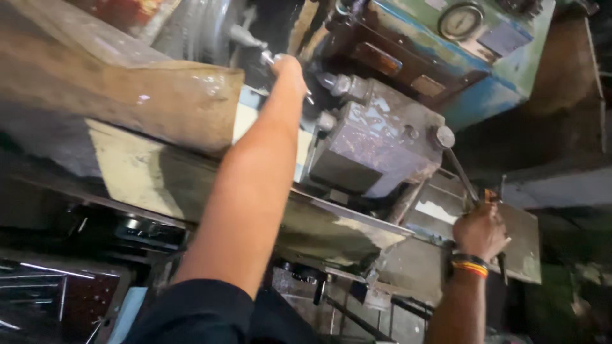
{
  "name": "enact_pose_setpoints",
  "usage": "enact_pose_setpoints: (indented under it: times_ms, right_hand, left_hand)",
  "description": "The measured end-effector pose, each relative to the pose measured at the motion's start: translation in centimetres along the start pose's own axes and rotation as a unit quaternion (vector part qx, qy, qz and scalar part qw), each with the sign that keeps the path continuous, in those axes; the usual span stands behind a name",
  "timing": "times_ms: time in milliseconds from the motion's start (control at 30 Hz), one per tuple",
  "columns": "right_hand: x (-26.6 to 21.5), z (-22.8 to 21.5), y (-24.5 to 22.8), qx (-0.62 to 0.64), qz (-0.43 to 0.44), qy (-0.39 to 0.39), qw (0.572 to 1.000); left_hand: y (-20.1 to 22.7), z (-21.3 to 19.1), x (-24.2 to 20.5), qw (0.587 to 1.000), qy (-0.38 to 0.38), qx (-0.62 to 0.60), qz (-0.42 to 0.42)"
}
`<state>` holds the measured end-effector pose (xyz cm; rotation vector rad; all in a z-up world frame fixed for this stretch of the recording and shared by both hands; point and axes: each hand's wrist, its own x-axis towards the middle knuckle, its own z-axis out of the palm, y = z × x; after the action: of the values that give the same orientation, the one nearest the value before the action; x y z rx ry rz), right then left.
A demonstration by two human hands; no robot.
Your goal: The person repeatedly picks up metal rods from a bin, inserts them into a grinding machine, operates the machine with a lever, and places the processed rods into a green bin. The cycle continues throughout the clip.
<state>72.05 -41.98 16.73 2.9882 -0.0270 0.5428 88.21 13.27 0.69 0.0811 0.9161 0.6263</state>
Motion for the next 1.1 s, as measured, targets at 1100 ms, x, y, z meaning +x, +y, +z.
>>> enact_pose_setpoints:
  times_ms: [1100]
  right_hand:
    - [-7.4, -4.7, 0.3, 0.107, 0.003, -0.073, 0.992]
  left_hand:
    - [3.8, -0.2, 1.3, 0.983, -0.066, -0.16, 0.053]
